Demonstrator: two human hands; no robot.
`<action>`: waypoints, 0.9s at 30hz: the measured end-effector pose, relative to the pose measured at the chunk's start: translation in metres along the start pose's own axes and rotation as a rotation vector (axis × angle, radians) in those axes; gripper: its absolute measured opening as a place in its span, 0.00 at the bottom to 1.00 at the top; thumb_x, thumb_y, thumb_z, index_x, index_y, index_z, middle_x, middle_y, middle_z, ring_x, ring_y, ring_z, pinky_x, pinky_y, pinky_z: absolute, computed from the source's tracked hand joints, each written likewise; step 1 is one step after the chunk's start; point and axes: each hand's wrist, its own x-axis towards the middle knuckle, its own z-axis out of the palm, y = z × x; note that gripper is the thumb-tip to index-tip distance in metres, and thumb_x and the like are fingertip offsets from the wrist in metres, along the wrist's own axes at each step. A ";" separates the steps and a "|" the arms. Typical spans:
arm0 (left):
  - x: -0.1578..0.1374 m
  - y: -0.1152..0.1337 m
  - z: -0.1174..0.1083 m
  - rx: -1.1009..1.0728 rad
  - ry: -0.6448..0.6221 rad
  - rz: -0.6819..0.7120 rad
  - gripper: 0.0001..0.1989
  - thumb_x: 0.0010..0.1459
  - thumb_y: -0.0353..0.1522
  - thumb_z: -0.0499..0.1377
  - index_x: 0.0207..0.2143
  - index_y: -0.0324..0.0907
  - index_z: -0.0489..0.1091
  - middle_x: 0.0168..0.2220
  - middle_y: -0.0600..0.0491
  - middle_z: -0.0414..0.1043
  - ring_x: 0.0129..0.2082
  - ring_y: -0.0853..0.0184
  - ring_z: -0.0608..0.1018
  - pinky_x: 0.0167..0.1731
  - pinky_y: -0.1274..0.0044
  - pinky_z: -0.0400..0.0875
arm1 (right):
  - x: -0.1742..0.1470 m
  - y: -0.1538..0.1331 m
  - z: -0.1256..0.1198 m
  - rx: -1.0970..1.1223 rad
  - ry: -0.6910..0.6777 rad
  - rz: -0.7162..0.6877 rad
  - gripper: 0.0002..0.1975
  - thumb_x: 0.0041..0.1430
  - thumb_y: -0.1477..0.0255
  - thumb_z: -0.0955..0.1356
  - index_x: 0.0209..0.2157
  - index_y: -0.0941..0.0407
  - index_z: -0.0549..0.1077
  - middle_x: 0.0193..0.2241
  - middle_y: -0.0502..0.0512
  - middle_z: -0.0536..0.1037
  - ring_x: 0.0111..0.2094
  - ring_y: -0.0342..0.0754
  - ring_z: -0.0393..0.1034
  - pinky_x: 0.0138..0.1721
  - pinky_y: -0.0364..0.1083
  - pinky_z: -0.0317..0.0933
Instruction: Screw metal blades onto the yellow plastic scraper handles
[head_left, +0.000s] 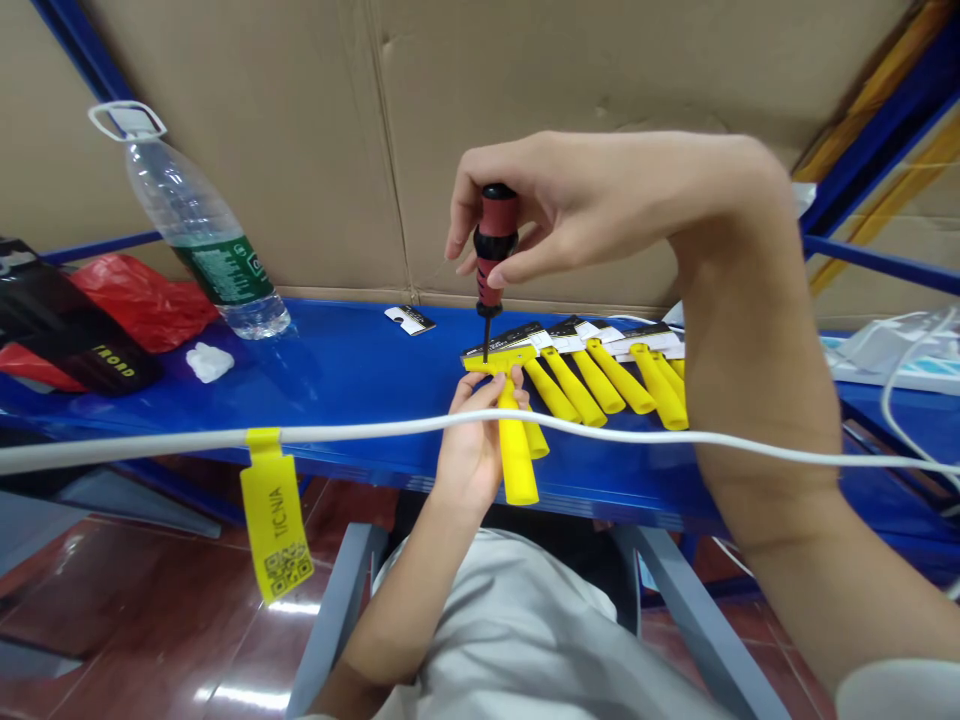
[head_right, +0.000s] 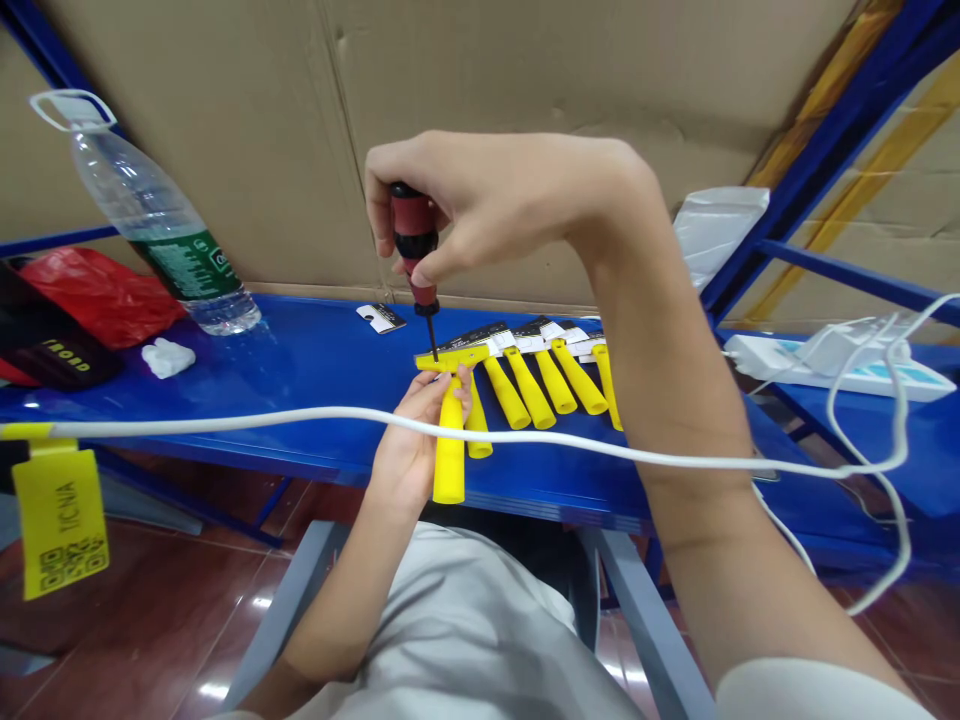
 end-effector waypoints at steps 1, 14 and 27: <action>0.000 0.000 0.000 0.000 -0.009 0.007 0.20 0.58 0.19 0.70 0.43 0.45 0.66 0.42 0.49 0.83 0.31 0.68 0.84 0.38 0.77 0.79 | -0.002 -0.001 -0.002 0.009 -0.023 -0.010 0.18 0.51 0.58 0.85 0.40 0.46 0.82 0.35 0.48 0.85 0.38 0.51 0.81 0.31 0.50 0.64; -0.003 0.002 0.002 -0.013 -0.023 -0.010 0.17 0.63 0.19 0.67 0.42 0.45 0.65 0.40 0.51 0.82 0.31 0.70 0.84 0.38 0.79 0.79 | -0.001 0.011 -0.010 -0.072 -0.074 -0.103 0.14 0.62 0.60 0.80 0.46 0.49 0.81 0.39 0.47 0.87 0.39 0.46 0.81 0.35 0.46 0.67; -0.002 0.002 0.003 -0.054 -0.006 -0.016 0.16 0.65 0.17 0.66 0.43 0.44 0.66 0.44 0.48 0.82 0.34 0.69 0.85 0.40 0.78 0.79 | 0.000 0.014 -0.007 0.048 -0.045 -0.008 0.18 0.57 0.60 0.84 0.42 0.49 0.79 0.35 0.49 0.84 0.41 0.51 0.79 0.35 0.49 0.62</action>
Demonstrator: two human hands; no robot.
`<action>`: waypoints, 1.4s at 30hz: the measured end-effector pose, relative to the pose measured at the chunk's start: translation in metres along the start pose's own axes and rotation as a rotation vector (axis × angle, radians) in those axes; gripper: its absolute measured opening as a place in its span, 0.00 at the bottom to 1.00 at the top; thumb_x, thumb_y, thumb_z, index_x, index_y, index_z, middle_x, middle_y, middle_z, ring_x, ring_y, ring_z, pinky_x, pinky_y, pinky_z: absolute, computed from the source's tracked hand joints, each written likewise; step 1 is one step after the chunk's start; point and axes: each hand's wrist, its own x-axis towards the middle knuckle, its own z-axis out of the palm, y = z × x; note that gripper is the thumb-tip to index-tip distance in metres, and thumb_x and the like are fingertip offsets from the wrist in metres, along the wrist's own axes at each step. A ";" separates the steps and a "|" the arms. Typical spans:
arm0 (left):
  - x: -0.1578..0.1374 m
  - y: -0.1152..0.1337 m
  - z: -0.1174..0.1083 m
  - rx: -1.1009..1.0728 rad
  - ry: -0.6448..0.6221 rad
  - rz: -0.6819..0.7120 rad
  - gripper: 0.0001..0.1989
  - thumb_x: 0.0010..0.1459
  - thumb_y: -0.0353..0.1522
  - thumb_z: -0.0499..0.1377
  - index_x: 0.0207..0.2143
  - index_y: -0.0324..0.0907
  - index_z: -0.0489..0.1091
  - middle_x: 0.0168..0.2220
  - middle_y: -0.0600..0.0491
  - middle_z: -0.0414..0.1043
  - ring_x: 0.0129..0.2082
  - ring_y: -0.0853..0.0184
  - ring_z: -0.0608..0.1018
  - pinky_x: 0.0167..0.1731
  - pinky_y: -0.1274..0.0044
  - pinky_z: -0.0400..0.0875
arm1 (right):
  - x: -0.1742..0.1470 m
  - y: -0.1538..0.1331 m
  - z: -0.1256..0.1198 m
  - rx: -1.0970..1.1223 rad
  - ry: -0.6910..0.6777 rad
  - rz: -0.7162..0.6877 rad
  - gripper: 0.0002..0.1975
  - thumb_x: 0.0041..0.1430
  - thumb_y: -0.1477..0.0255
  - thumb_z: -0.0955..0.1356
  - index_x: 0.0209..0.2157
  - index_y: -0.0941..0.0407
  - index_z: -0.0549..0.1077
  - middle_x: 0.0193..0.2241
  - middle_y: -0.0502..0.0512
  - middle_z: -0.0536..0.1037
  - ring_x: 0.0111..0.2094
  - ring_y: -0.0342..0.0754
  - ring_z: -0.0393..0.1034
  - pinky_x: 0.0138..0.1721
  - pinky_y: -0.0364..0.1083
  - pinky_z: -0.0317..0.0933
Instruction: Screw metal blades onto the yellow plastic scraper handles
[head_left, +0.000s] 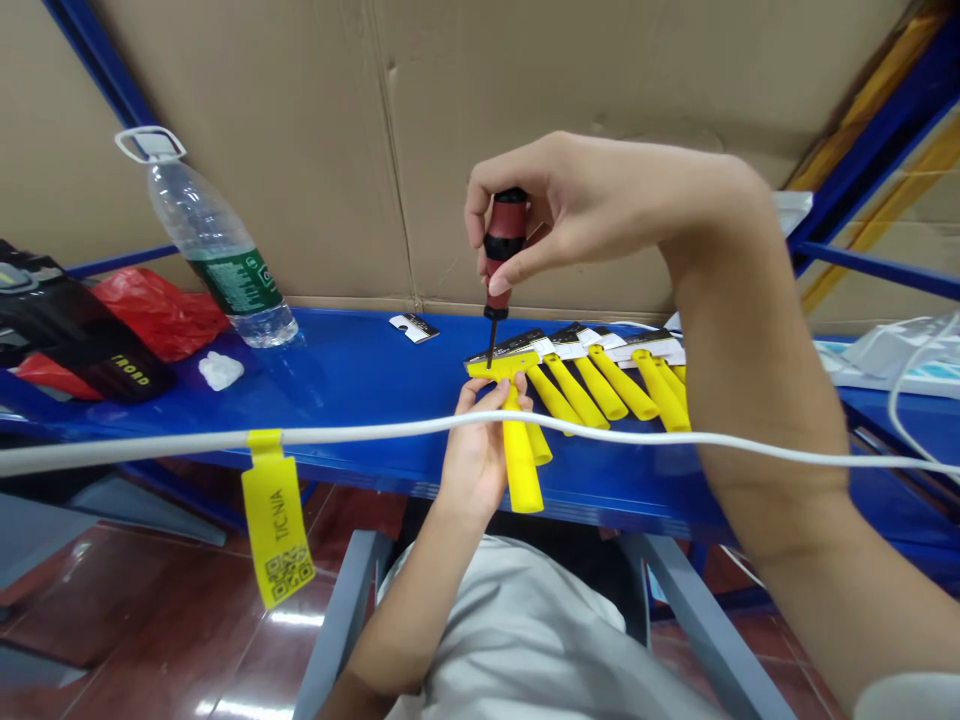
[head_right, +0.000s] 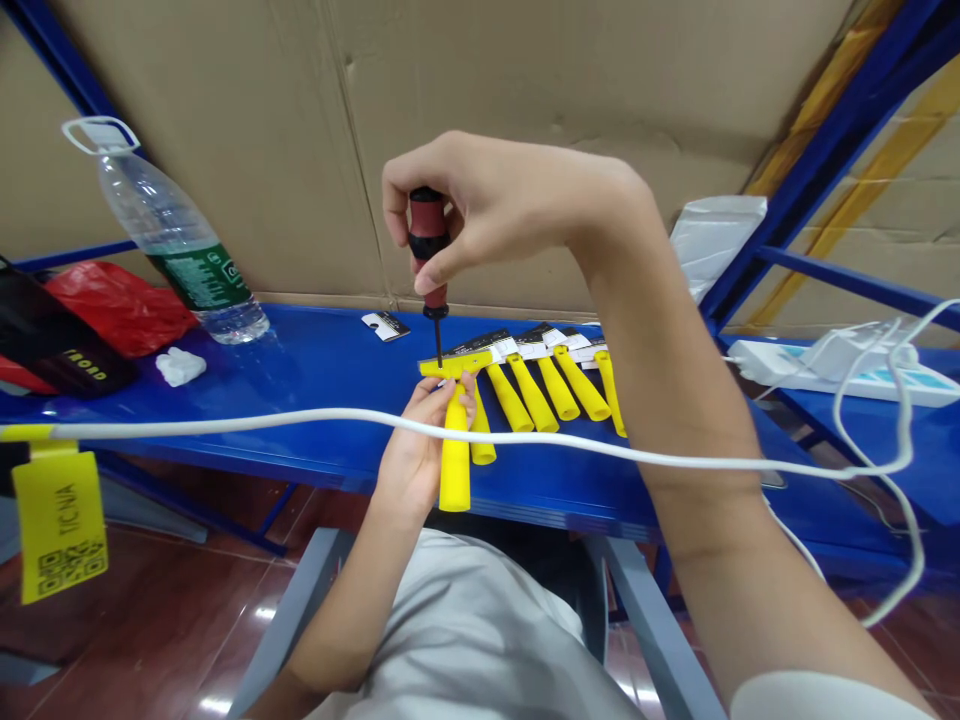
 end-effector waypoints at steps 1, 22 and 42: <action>0.000 0.000 -0.001 -0.004 0.005 0.003 0.16 0.65 0.17 0.66 0.44 0.44 0.67 0.45 0.48 0.82 0.36 0.68 0.86 0.40 0.78 0.80 | 0.001 0.001 0.001 -0.038 0.039 0.006 0.19 0.57 0.60 0.85 0.41 0.49 0.78 0.33 0.49 0.83 0.41 0.51 0.78 0.35 0.49 0.61; 0.003 -0.002 -0.003 -0.006 0.060 0.008 0.16 0.67 0.18 0.66 0.44 0.45 0.66 0.48 0.46 0.84 0.38 0.65 0.88 0.37 0.78 0.80 | 0.005 0.002 0.007 0.025 -0.069 -0.052 0.17 0.61 0.71 0.83 0.48 0.54 0.79 0.41 0.50 0.87 0.41 0.47 0.80 0.38 0.44 0.65; -0.002 -0.001 0.000 0.016 0.048 0.027 0.20 0.62 0.18 0.68 0.45 0.46 0.66 0.50 0.47 0.84 0.43 0.60 0.90 0.47 0.71 0.83 | 0.009 0.012 0.006 0.037 0.033 -0.095 0.17 0.57 0.60 0.85 0.41 0.49 0.80 0.35 0.48 0.84 0.38 0.50 0.77 0.34 0.47 0.64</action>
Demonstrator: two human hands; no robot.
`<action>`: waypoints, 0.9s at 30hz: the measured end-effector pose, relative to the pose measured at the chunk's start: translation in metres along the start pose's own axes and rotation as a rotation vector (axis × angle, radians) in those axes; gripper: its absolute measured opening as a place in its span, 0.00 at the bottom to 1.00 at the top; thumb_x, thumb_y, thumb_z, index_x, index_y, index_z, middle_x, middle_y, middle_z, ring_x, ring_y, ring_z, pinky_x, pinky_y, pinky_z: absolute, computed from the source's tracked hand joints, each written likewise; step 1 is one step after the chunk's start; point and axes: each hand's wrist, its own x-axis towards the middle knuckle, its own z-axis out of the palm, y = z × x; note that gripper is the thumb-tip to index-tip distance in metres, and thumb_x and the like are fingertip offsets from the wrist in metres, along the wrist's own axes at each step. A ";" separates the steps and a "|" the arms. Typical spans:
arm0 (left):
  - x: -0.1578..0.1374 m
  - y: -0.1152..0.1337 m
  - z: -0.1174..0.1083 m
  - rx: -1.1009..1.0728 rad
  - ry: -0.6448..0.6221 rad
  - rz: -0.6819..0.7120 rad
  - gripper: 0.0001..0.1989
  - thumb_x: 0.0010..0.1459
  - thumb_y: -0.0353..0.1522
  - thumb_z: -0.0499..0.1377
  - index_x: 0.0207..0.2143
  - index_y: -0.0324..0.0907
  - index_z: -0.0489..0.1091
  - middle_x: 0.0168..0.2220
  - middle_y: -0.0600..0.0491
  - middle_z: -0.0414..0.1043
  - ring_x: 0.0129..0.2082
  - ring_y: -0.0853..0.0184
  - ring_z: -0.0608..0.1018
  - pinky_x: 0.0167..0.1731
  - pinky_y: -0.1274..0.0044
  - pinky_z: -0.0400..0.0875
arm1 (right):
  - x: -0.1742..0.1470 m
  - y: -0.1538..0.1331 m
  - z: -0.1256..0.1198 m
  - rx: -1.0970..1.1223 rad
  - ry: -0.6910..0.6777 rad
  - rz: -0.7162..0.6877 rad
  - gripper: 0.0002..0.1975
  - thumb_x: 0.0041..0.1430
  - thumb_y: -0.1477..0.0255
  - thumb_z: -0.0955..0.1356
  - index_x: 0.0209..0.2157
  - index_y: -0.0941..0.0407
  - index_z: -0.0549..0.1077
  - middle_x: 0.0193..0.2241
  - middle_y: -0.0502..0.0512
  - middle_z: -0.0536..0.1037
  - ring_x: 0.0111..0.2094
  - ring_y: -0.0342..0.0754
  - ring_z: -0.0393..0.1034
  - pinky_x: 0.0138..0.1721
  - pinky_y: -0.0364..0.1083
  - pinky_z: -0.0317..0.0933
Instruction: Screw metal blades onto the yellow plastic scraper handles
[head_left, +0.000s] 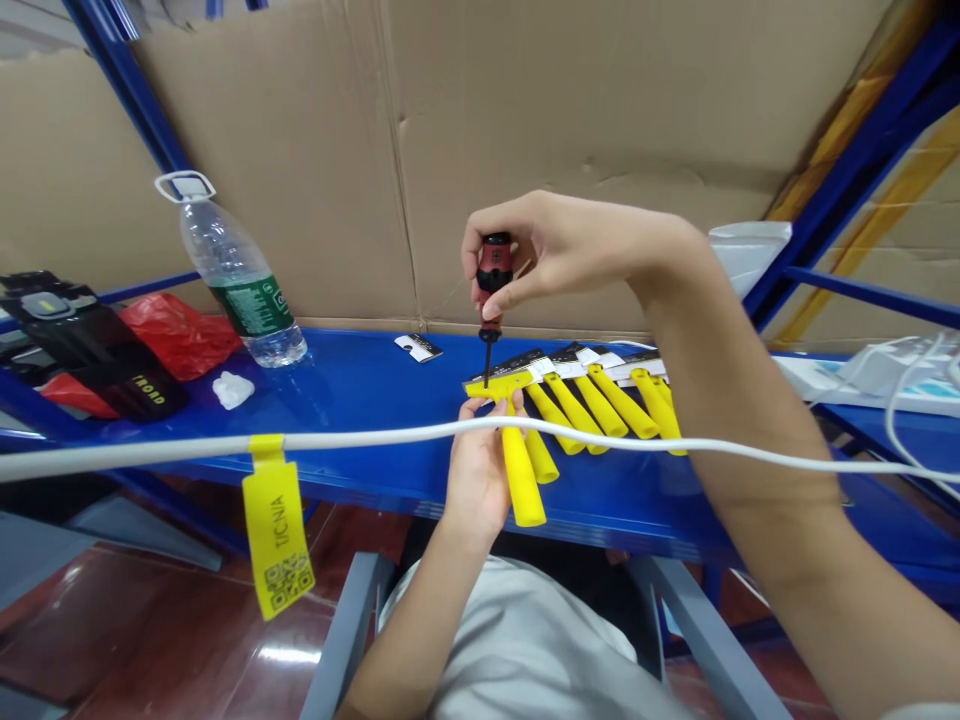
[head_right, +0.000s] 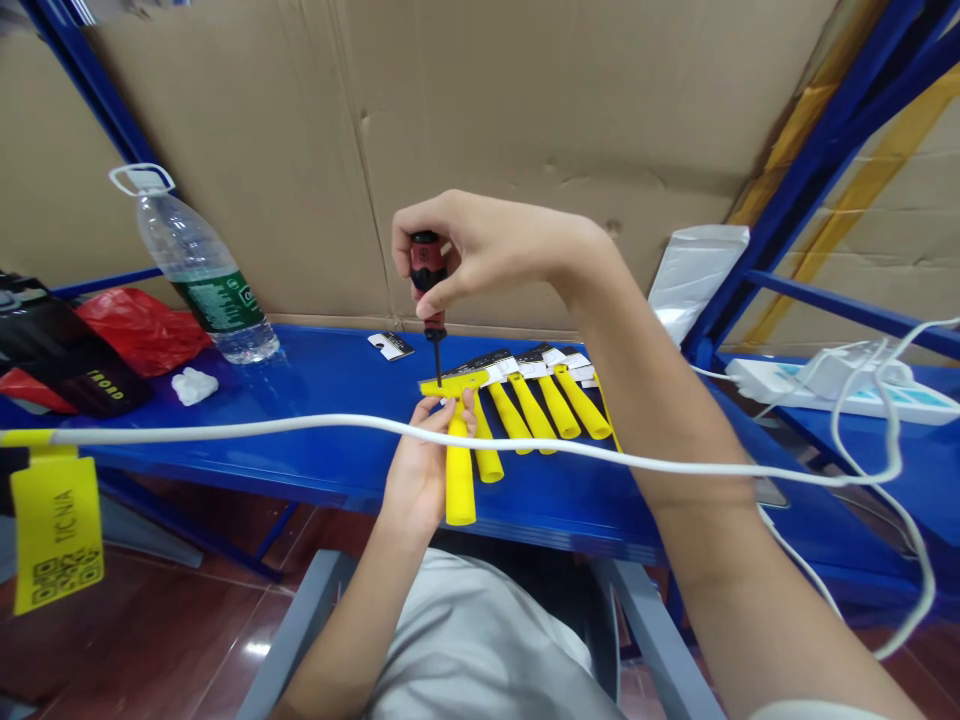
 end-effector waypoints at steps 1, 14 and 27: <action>0.000 0.000 0.000 0.000 0.004 -0.003 0.20 0.62 0.17 0.68 0.45 0.46 0.66 0.50 0.47 0.84 0.44 0.60 0.90 0.47 0.71 0.83 | 0.002 0.002 0.001 -0.041 0.028 0.002 0.18 0.57 0.60 0.85 0.39 0.49 0.79 0.33 0.48 0.83 0.36 0.49 0.75 0.33 0.48 0.62; 0.000 -0.001 0.000 0.023 -0.018 -0.039 0.18 0.64 0.18 0.67 0.47 0.46 0.67 0.50 0.47 0.84 0.34 0.67 0.87 0.40 0.76 0.80 | 0.002 -0.003 0.002 0.030 0.006 0.034 0.22 0.51 0.63 0.87 0.42 0.48 0.79 0.34 0.45 0.83 0.40 0.51 0.77 0.34 0.47 0.63; 0.002 -0.002 -0.002 0.032 -0.038 -0.036 0.23 0.60 0.19 0.70 0.49 0.46 0.66 0.52 0.47 0.84 0.32 0.67 0.87 0.40 0.74 0.82 | 0.000 -0.007 0.001 0.038 -0.022 0.033 0.26 0.52 0.65 0.88 0.48 0.48 0.78 0.35 0.46 0.82 0.39 0.50 0.77 0.34 0.46 0.61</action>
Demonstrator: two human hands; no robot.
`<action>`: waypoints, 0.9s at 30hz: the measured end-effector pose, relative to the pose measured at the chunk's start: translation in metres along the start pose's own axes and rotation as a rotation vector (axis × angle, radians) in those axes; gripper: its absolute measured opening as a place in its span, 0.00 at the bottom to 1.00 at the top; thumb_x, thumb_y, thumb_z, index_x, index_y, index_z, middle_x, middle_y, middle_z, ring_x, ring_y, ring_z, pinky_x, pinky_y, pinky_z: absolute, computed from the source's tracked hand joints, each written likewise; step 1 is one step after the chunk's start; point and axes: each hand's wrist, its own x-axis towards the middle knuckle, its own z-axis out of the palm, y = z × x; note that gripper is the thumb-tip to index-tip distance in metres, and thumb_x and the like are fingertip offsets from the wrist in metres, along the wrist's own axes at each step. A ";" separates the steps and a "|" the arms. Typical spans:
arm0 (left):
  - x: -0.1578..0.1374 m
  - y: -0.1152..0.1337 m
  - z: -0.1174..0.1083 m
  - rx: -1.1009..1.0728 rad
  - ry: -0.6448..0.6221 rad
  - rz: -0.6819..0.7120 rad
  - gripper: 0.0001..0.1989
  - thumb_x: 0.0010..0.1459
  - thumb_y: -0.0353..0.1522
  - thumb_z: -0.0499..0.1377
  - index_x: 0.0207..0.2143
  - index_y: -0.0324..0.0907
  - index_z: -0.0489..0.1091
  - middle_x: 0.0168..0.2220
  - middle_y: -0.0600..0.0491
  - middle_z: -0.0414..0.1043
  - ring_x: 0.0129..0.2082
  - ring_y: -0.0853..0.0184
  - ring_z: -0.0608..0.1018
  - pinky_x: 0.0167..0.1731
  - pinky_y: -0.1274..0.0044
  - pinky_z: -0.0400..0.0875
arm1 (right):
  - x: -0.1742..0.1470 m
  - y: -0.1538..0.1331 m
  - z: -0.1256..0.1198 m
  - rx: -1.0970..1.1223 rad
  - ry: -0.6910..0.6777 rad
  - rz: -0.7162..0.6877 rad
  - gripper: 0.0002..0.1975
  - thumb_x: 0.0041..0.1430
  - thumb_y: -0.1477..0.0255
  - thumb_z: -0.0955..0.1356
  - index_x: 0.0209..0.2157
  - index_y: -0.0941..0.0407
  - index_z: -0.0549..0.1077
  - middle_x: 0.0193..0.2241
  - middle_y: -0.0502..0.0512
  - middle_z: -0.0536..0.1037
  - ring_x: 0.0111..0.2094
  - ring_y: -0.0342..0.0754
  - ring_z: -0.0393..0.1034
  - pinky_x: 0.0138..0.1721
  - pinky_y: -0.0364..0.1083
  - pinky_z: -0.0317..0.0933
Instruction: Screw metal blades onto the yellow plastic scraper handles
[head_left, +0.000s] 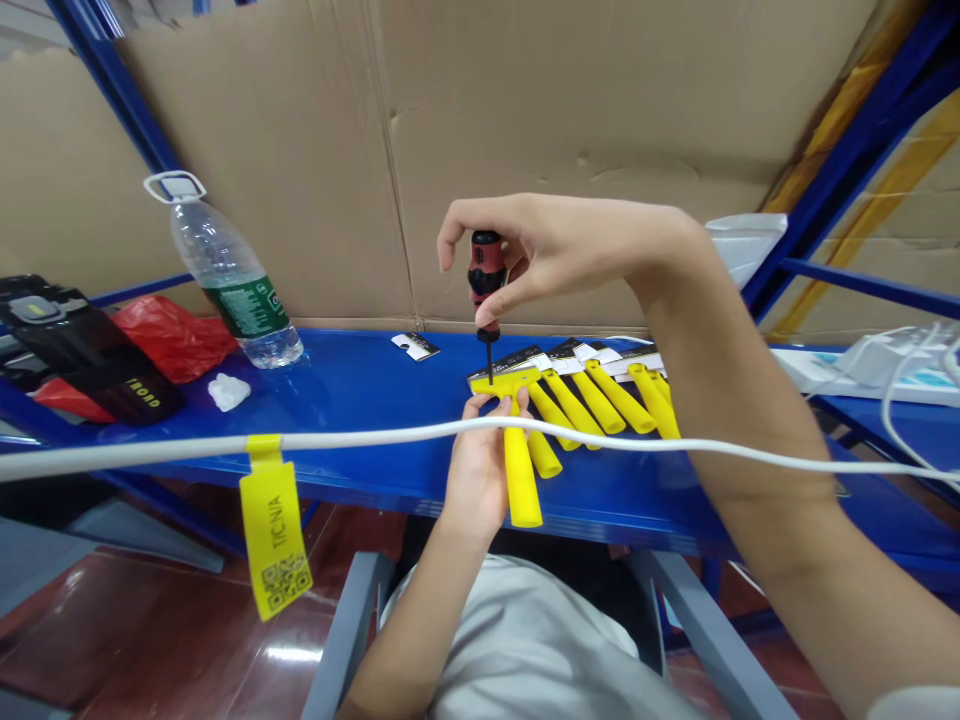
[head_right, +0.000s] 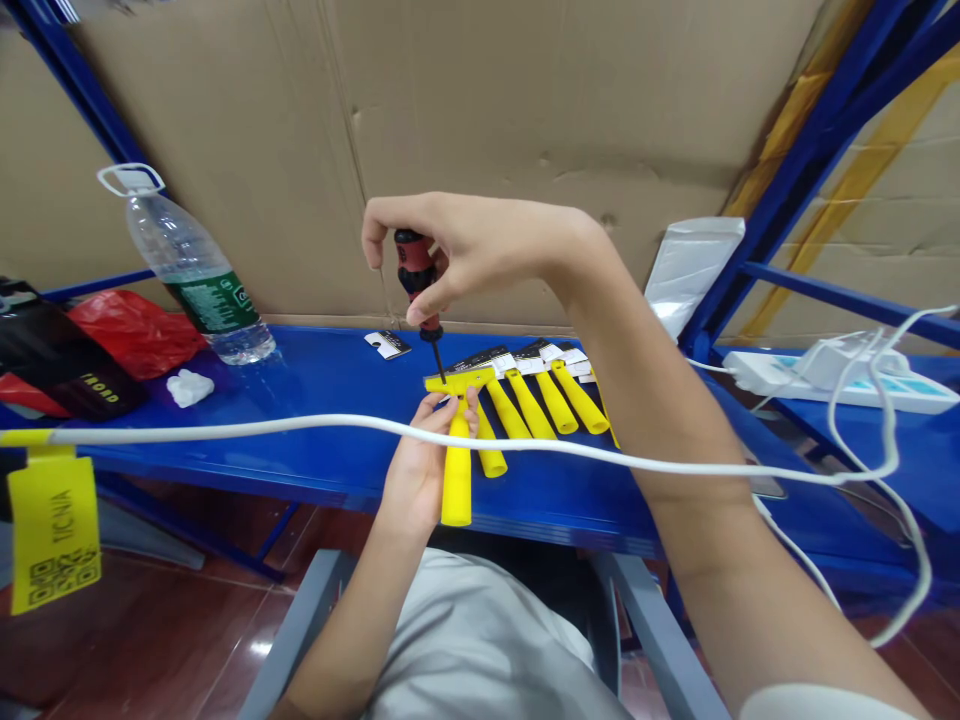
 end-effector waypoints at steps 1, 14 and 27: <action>0.000 0.000 0.001 0.002 0.004 -0.012 0.22 0.61 0.18 0.69 0.49 0.46 0.66 0.51 0.47 0.84 0.32 0.67 0.86 0.38 0.76 0.81 | 0.001 0.002 0.001 -0.033 0.025 -0.004 0.26 0.51 0.65 0.88 0.47 0.48 0.78 0.34 0.45 0.81 0.38 0.49 0.75 0.32 0.46 0.59; 0.003 -0.001 -0.001 -0.009 -0.001 -0.009 0.19 0.63 0.18 0.69 0.48 0.45 0.69 0.52 0.44 0.84 0.39 0.63 0.89 0.41 0.76 0.81 | 0.000 -0.001 0.000 -0.010 -0.034 -0.033 0.19 0.56 0.65 0.86 0.42 0.50 0.78 0.36 0.47 0.82 0.40 0.48 0.79 0.36 0.45 0.66; 0.005 -0.004 -0.005 0.001 -0.033 -0.003 0.19 0.65 0.19 0.68 0.50 0.45 0.69 0.53 0.43 0.84 0.43 0.62 0.90 0.41 0.78 0.83 | 0.001 0.002 0.003 -0.054 0.003 -0.022 0.21 0.57 0.65 0.86 0.41 0.50 0.75 0.37 0.46 0.81 0.38 0.47 0.74 0.36 0.45 0.65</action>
